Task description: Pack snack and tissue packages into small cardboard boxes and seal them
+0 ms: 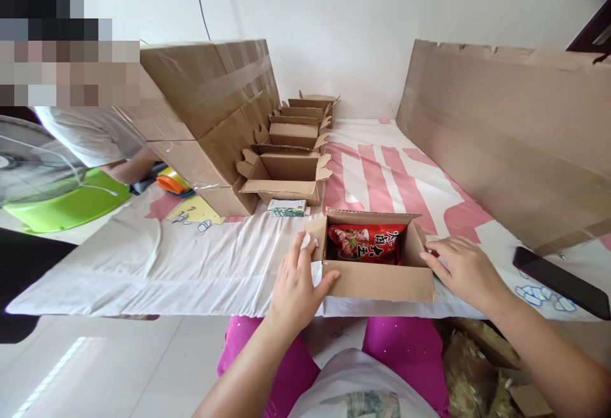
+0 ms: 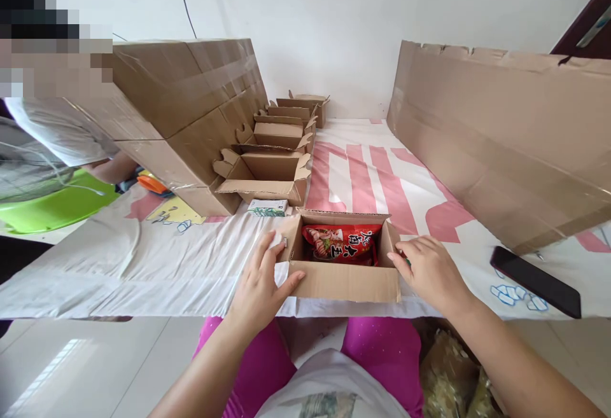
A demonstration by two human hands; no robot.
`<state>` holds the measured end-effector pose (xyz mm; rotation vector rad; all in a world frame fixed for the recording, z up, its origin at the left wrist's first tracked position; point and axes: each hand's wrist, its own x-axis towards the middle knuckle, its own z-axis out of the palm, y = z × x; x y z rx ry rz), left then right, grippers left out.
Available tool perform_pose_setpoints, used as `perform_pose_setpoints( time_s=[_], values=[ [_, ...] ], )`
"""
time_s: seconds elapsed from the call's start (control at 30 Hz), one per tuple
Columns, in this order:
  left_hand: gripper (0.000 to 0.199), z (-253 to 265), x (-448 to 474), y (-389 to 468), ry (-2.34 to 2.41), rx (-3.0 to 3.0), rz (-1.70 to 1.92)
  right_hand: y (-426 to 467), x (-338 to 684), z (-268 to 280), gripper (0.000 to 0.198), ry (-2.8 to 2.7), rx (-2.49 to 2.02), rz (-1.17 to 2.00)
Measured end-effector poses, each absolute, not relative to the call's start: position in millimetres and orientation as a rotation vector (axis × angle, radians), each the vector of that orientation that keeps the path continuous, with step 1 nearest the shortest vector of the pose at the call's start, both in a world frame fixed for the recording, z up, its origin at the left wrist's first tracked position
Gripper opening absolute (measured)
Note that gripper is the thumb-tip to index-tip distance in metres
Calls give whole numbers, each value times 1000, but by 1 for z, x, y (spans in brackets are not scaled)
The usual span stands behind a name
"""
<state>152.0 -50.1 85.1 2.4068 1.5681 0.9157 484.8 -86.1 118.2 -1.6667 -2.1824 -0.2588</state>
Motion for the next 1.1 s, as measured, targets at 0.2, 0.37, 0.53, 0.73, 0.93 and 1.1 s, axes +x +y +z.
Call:
perform_pose_setpoints(
  time_s=[0.2, 0.37, 0.53, 0.73, 0.93, 1.1],
  values=[
    [45, 83, 161, -46, 1405, 2559, 595, -87, 480, 120, 41, -2030, -1813, 221],
    [12, 87, 165, -51, 1517, 2592, 505, -85, 475, 129, 74, -2123, -1869, 248],
    [15, 87, 162, -61, 1502, 2627, 486, -77, 471, 129, 82, -2139, -2032, 210],
    [14, 76, 158, -62, 1444, 2556, 625, -61, 470, 127, 53, -2101, -2086, 162],
    [47, 66, 162, -57, 1396, 2417, 774, -33, 482, 109, 43, -1977, -2020, 466],
    [58, 63, 158, -53, 1242, 2266, 897, -20, 488, 93, 40, -1880, -1771, 854]
  ],
)
